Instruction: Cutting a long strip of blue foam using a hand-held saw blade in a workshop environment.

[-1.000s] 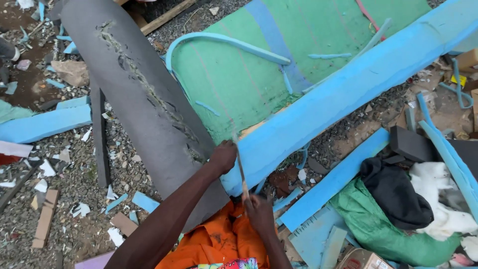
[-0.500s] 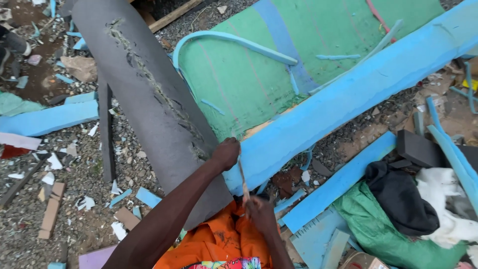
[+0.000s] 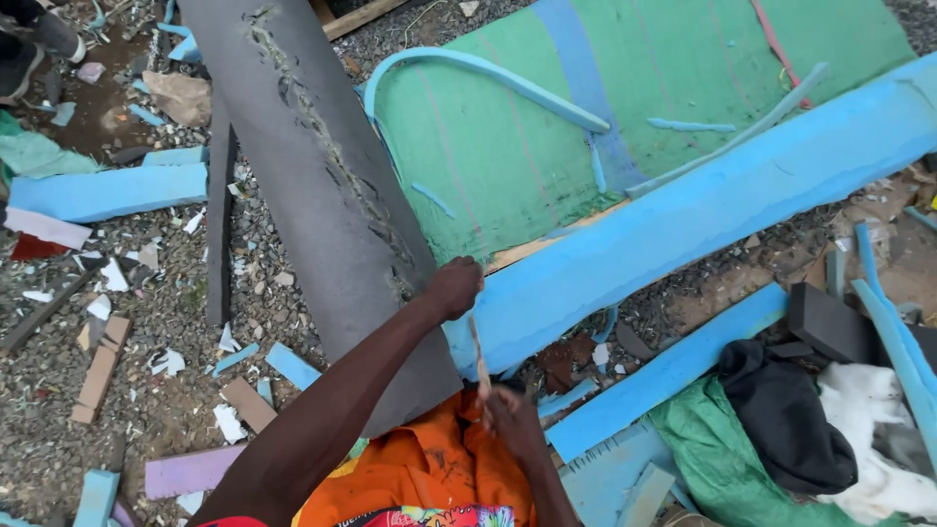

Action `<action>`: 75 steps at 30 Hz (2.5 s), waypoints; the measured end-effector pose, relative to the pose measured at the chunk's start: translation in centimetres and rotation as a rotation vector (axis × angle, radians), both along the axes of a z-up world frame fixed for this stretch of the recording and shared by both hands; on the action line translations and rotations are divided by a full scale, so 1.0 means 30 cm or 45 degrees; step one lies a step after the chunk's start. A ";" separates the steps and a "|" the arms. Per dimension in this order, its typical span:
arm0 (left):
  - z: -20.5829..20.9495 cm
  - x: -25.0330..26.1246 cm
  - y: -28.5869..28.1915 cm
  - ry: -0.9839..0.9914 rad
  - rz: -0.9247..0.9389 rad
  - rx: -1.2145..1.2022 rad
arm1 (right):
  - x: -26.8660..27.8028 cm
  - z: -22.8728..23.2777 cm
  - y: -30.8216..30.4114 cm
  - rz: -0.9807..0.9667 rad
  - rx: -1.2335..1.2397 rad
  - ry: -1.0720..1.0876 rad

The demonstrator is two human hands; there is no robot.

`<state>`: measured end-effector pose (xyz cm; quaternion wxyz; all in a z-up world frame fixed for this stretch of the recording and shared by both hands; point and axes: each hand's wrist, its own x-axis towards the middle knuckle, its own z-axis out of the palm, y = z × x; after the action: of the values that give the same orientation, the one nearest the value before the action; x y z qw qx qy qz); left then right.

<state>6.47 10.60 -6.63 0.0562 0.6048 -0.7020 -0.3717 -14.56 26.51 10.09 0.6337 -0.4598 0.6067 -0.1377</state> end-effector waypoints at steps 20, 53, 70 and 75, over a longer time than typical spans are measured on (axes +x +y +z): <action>0.071 0.037 -0.040 0.053 0.127 -0.118 | -0.116 0.070 0.131 0.043 0.544 -0.018; 0.355 0.151 -0.038 -0.070 0.692 -0.740 | -0.127 0.262 0.003 -0.361 0.549 0.072; -0.022 -0.276 0.401 -1.330 -0.195 -0.032 | -0.180 0.186 0.026 -0.552 0.310 -0.051; -0.016 -0.241 0.367 -1.077 0.094 0.110 | -0.205 0.220 0.004 -0.716 0.315 -0.092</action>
<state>-0.76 21.62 -7.13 -0.2490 0.7307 -0.6247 -0.1178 -20.72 26.63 16.70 0.6432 -0.1878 0.6993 -0.2491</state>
